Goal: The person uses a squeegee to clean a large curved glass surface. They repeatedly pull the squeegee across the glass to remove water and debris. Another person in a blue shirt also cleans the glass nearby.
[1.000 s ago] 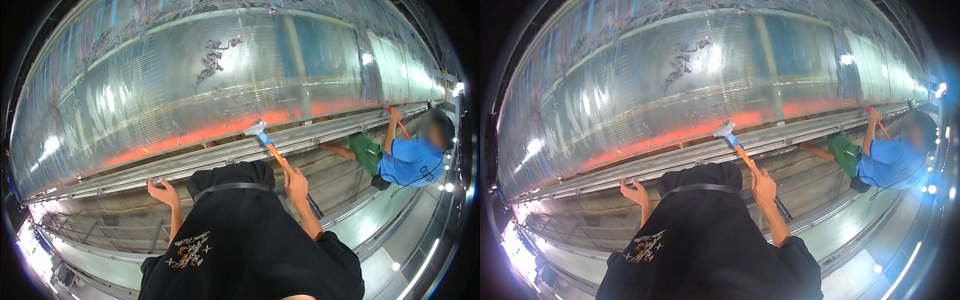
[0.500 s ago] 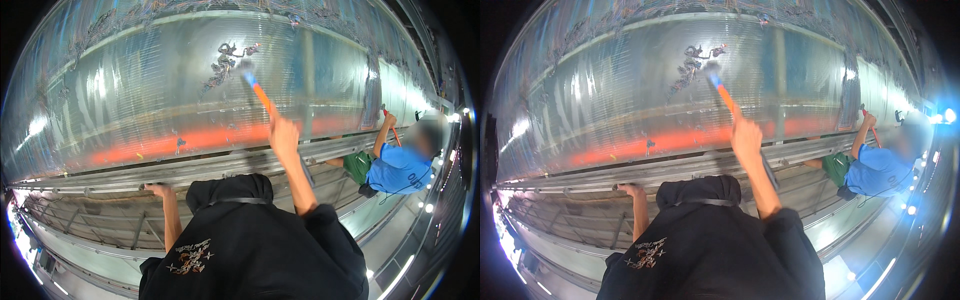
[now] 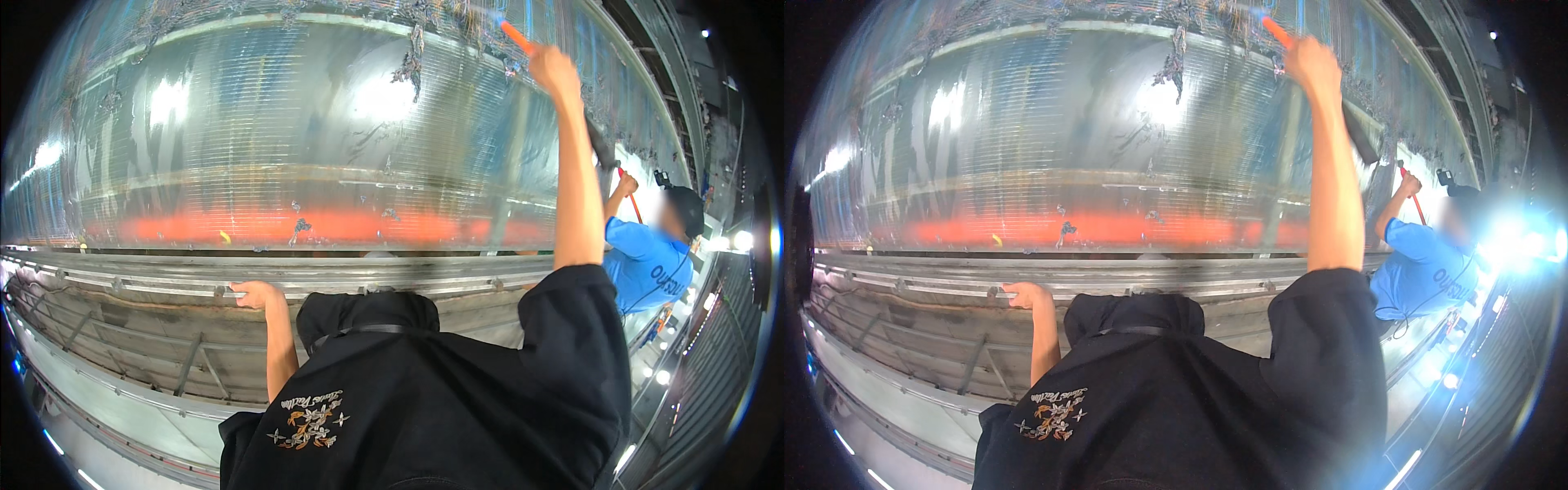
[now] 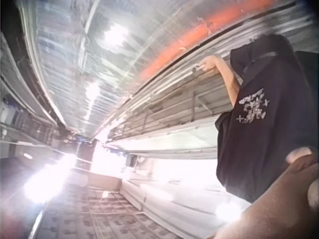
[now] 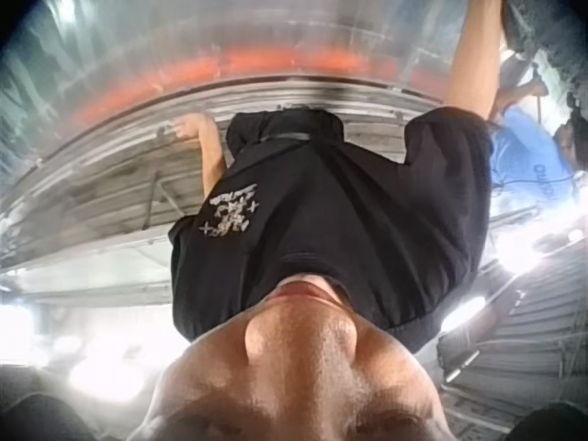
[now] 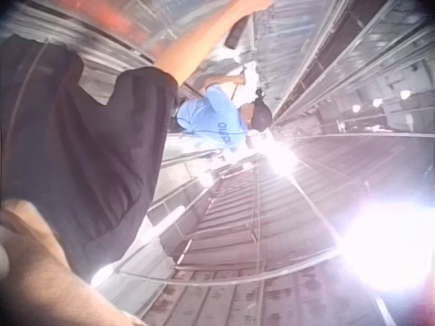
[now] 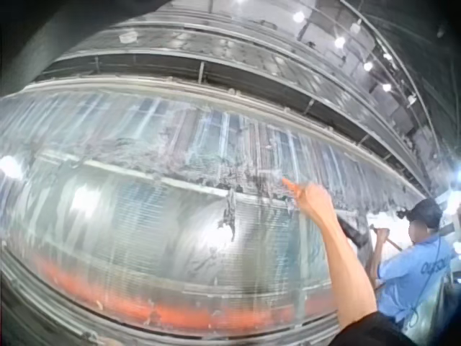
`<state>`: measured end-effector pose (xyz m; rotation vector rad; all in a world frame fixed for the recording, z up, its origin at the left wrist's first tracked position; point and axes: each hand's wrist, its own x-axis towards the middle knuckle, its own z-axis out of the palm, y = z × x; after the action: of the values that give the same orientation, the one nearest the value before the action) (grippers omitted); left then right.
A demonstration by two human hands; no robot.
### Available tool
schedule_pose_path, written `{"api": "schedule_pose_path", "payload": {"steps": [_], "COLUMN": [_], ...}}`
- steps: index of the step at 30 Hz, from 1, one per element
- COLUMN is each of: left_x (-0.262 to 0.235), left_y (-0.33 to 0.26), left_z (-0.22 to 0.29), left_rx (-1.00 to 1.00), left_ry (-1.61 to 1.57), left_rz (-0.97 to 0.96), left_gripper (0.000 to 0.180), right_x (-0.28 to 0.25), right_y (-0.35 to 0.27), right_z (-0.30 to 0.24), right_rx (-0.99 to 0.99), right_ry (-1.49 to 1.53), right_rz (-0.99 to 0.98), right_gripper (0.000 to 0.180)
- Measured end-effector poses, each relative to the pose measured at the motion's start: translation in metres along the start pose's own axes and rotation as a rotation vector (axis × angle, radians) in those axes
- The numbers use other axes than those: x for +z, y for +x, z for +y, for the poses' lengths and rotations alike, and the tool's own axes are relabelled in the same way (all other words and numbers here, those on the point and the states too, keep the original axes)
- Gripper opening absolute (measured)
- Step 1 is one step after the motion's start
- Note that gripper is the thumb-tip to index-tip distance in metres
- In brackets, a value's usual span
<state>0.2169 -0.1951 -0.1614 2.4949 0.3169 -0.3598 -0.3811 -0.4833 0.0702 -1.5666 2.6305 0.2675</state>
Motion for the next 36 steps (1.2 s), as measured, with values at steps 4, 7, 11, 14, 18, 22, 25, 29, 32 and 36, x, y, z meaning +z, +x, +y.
{"api": "schedule_pose_path", "payload": {"steps": [4,7,11,14,18,22,25,29,32,36], "left_x": [-0.003,-0.007,-0.009,-0.009,-0.009,-0.005,-0.002,0.002,0.000,-0.003], "left_y": [-0.005,-0.007,-0.004,0.000,0.005,0.012,0.018,0.019,0.017,0.009], "left_z": [0.001,0.002,0.002,0.002,-0.003,-0.008,-0.011,-0.011,-0.010,-0.005], "left_rx": [-0.008,0.006,-0.049,-0.049,-0.074,-0.059,-0.062,-0.053,-0.096,-0.047], "left_ry": [-0.057,-0.091,-0.082,-0.078,-0.099,-0.032,-0.025,-0.079,-0.004,-0.118], "left_rz": [-0.019,-0.059,-0.099,-0.113,-0.160,-0.138,-0.105,-0.049,-0.038,-0.101], "left_gripper": [0.084,0.084,0.083,0.084,0.087,0.085,0.084,0.081,0.075,0.071], "right_x": [0.045,0.068,0.069,0.074,0.081,0.084,0.096,0.105,0.085,0.016], "right_y": [-0.167,-0.323,-0.499,-0.553,-0.533,-0.466,-0.369,-0.180,-0.034,0.100], "right_z": [0.038,0.041,0.008,-0.020,-0.037,-0.066,-0.085,-0.092,-0.093,-0.097], "right_rx": [-0.044,-0.004,0.092,0.170,0.118,0.063,0.048,0.030,-0.027,-0.010], "right_ry": [0.105,0.110,0.314,0.302,0.215,0.226,0.270,0.206,0.078,-0.033], "right_rz": [0.020,-0.113,-0.388,-0.484,-0.465,-0.375,-0.203,-0.053,-0.022,0.018], "right_gripper": [0.036,0.041,0.047,0.042,0.054,0.051,0.047,0.032,0.038,0.039]}}
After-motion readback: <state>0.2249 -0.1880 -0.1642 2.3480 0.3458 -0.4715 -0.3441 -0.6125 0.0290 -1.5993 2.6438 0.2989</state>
